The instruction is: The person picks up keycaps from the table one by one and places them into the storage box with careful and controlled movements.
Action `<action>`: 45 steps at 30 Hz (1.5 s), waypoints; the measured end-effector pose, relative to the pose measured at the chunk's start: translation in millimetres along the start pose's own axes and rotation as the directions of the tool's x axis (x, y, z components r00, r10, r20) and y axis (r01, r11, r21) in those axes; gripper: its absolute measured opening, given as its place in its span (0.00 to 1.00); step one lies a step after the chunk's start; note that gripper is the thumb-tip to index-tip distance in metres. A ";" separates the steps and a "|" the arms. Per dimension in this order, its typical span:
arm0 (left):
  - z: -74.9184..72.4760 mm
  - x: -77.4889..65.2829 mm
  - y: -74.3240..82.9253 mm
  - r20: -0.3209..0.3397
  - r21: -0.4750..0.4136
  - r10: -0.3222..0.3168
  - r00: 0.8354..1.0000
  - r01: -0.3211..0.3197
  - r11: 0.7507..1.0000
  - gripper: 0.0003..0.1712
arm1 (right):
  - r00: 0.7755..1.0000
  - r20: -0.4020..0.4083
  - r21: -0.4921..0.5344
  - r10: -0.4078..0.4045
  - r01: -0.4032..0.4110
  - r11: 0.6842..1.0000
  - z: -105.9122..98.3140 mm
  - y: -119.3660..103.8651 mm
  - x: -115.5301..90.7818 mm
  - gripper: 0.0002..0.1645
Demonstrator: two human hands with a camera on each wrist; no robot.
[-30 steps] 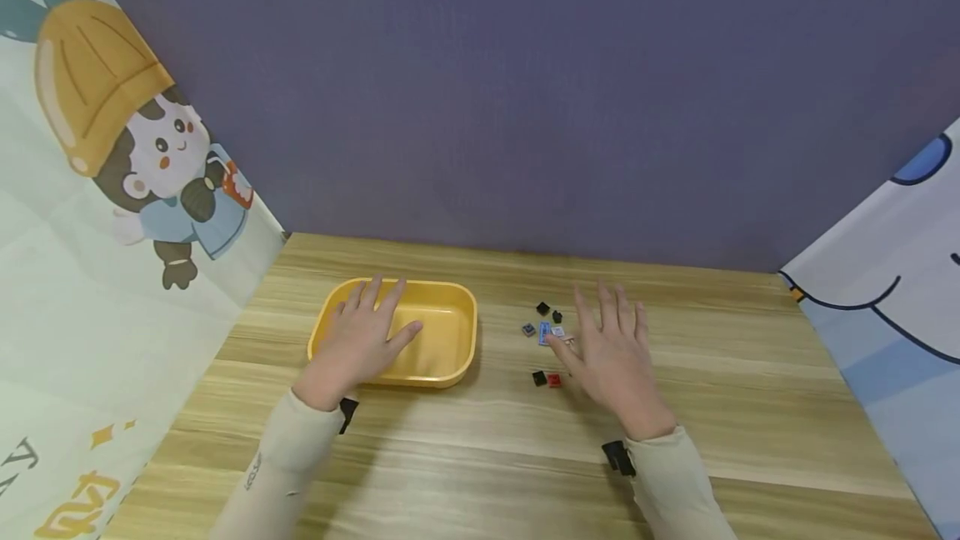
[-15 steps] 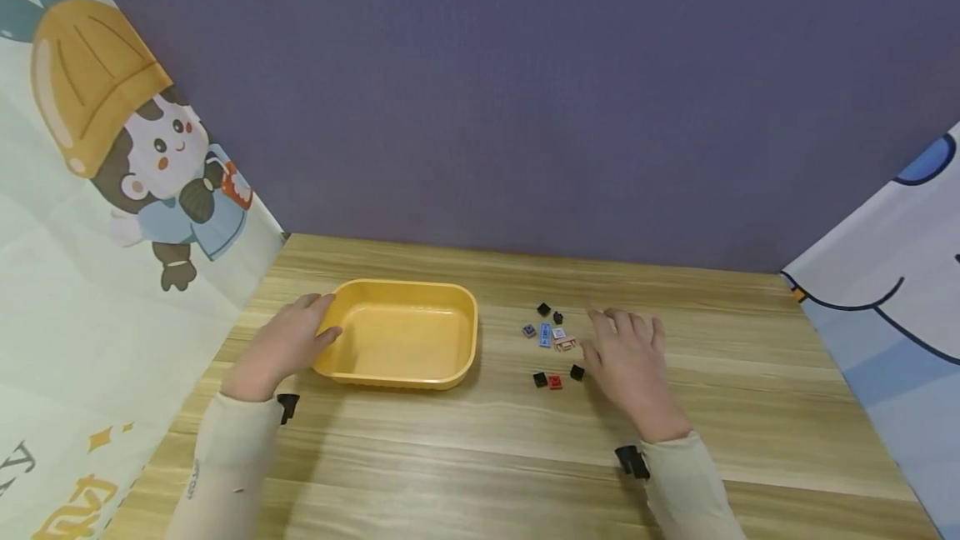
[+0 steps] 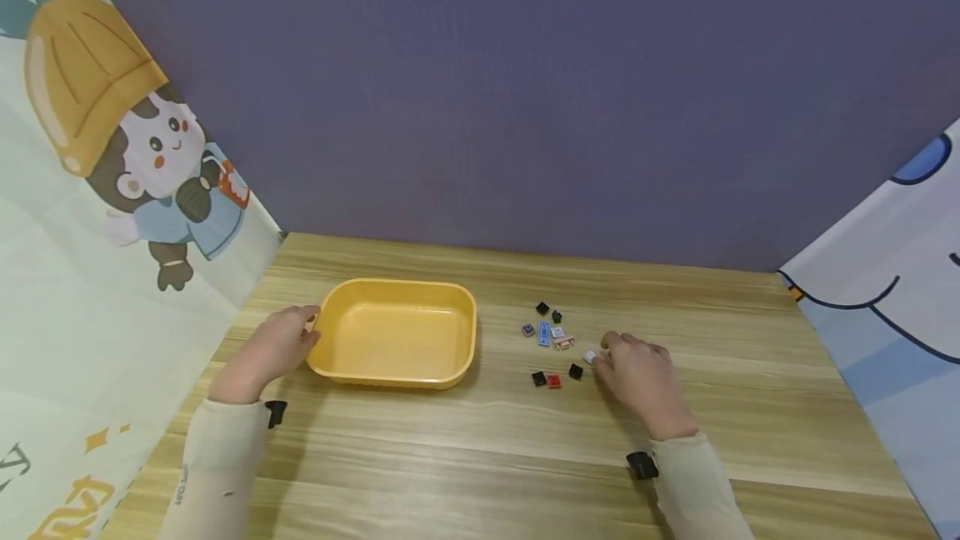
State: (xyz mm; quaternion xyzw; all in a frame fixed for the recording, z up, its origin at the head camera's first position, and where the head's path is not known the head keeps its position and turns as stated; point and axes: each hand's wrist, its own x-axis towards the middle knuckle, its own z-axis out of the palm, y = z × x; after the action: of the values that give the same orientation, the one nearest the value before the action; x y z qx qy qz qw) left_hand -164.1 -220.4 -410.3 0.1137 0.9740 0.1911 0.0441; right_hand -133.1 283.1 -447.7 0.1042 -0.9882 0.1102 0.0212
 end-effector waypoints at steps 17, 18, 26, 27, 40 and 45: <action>-4.1 -1.3 -0.6 -0.039 -0.087 -0.008 0.999 0.005 0.996 0.21 | 0.998 0.047 0.019 0.048 -0.049 0.999 17.3 8.1 7.2 0.09; -4.0 -1.0 -0.7 -0.039 -0.085 -0.008 0.999 0.004 0.996 0.21 | 0.998 0.046 0.017 0.052 -0.052 0.998 17.5 8.1 7.5 0.09; -3.7 0.6 -1.4 -0.052 -0.075 0.002 0.999 -0.006 0.997 0.20 | 0.999 0.025 0.004 0.047 -0.047 0.999 18.7 8.3 8.1 0.09; -3.7 0.8 -1.5 -0.053 -0.073 0.004 0.999 -0.008 0.997 0.20 | 0.999 0.024 0.005 0.045 -0.045 0.999 19.0 8.3 8.1 0.09; -3.6 -1.3 0.3 -0.047 -0.084 -0.022 0.999 0.018 0.996 0.21 | 0.999 0.024 0.020 0.048 -0.049 0.999 19.5 7.0 7.4 0.09; -3.3 -2.1 0.7 -0.044 -0.082 -0.022 0.999 0.019 0.996 0.21 | 0.999 -0.031 0.039 0.013 -0.012 0.999 13.9 2.0 8.4 0.12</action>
State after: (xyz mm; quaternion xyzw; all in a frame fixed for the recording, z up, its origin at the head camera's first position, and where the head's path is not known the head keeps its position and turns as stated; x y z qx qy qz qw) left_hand -162.3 -221.5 -406.9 0.0976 0.9672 0.2326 0.0288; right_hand -142.0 280.2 -461.2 0.0969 -0.9860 0.1313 0.0338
